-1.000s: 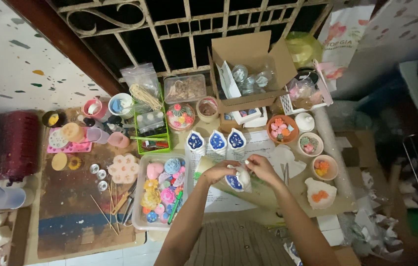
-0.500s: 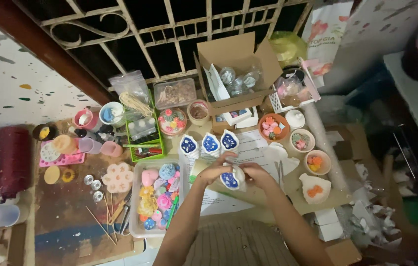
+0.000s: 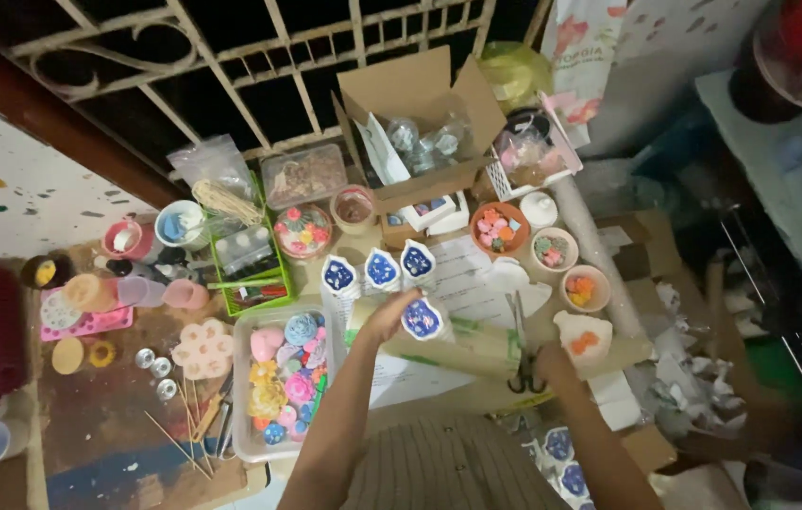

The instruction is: Packaging decorative blue and white candles into a larger white base and wrapping them in plastic wrap.

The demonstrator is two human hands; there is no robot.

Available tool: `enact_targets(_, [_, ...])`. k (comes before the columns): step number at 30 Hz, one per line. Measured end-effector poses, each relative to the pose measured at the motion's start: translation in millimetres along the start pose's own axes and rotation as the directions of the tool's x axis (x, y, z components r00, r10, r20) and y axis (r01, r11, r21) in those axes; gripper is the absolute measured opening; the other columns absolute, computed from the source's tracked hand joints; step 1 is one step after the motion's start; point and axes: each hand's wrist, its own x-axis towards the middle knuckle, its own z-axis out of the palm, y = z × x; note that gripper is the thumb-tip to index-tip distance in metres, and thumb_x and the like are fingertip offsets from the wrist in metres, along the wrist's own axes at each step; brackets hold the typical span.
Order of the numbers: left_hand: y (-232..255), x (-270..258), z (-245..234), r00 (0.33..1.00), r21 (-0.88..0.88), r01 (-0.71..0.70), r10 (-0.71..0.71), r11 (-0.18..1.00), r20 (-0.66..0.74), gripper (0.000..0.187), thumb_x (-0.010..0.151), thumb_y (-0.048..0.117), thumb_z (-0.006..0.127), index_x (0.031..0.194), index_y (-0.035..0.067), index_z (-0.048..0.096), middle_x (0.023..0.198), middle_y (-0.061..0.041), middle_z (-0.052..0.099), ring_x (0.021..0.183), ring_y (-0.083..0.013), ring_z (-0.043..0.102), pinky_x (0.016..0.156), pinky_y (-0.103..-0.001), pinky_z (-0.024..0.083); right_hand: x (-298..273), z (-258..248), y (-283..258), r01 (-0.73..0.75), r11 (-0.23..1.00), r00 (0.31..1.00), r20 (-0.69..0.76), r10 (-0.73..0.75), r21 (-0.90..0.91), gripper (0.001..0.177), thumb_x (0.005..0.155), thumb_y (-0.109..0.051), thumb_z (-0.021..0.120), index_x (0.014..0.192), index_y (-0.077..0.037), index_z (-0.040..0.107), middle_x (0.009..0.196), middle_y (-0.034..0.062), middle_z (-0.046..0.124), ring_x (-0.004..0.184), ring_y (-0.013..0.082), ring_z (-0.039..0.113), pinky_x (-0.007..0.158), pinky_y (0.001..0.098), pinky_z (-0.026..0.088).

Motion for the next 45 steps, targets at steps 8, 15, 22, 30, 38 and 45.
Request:
enact_targets(8, [-5.4,16.0,-12.7,0.988,0.084,0.138,-0.144,0.987,0.064,0.038,0.092,0.049,0.064,0.100,0.012,0.070,0.084,0.002,0.072,0.070,-0.0119,0.069,0.061,-0.031,0.057,-94.0,-48.3,-60.6,0.029,0.977,0.987,-0.161,0.005,0.210,0.047,0.071,-0.041,0.078,0.100,-0.005,0.073,0.092,0.0209,0.074,0.091,0.0395,0.071,0.078,0.0496,0.055])
enact_targets(15, [30.5,-9.5,13.7,0.959,0.196,0.283,-0.280,0.939,-0.044,0.042,0.083,0.054,0.061,0.105,0.020,0.070,0.087,0.003,0.075,0.077,-0.0138,0.074,0.066,-0.044,0.062,-105.5,-37.1,88.3,-0.244,0.465,0.908,0.369,-0.198,0.851,0.046,0.090,-0.028,0.070,0.122,0.005,0.066,0.105,0.0172,0.076,0.086,0.0260,0.073,0.078,0.0432,0.061])
enact_targets(22, [-5.0,19.9,-13.1,0.973,0.001,0.226,-0.226,0.974,0.055,0.038,0.088,0.050,0.066,0.107,0.016,0.071,0.087,0.002,0.075,0.077,-0.0154,0.074,0.070,-0.041,0.062,-178.4,-228.3,-33.0,0.010,0.995,0.971,0.237,-0.035,0.104,0.059,0.075,-0.042,0.078,0.123,-0.010,0.065,0.114,0.0088,0.074,0.105,0.0225,0.070,0.094,0.0360,0.054])
enact_targets(30, [2.3,12.3,-11.8,0.978,0.039,0.191,-0.194,0.981,0.073,0.033,0.088,0.052,0.065,0.106,0.023,0.067,0.088,0.007,0.073,0.077,-0.0098,0.072,0.069,-0.034,0.060,-161.4,-275.3,-110.1,0.465,0.799,0.871,0.037,-0.489,-0.382,0.073,0.064,-0.057,0.082,0.123,-0.019,0.064,0.103,0.0064,0.073,0.100,0.0263,0.068,0.090,0.0455,0.043])
enact_targets(38, [-12.3,31.3,-27.8,0.986,-0.103,0.135,-0.123,0.986,0.109,0.030,0.094,0.047,0.061,0.107,0.022,0.067,0.093,0.005,0.073,0.081,-0.0107,0.073,0.075,-0.034,0.061,-157.2,-253.8,-76.8,0.542,0.776,0.837,0.121,-0.534,-0.324,0.061,0.073,-0.047,0.080,0.124,-0.018,0.065,0.090,0.0070,0.074,0.089,0.0265,0.069,0.090,0.0415,0.044])
enact_targets(45, [-0.5,32.6,-26.9,0.993,-0.208,0.086,-0.068,0.974,0.094,0.031,0.095,0.044,0.062,0.106,0.016,0.070,0.093,0.000,0.076,0.080,-0.0160,0.074,0.075,-0.036,0.062,-172.9,-237.9,-84.3,0.534,0.786,0.773,-0.197,-0.603,-0.311,0.065,0.065,-0.050,0.080,0.115,-0.012,0.065,0.102,0.0146,0.071,0.095,0.0349,0.067,0.088,0.0481,0.043])
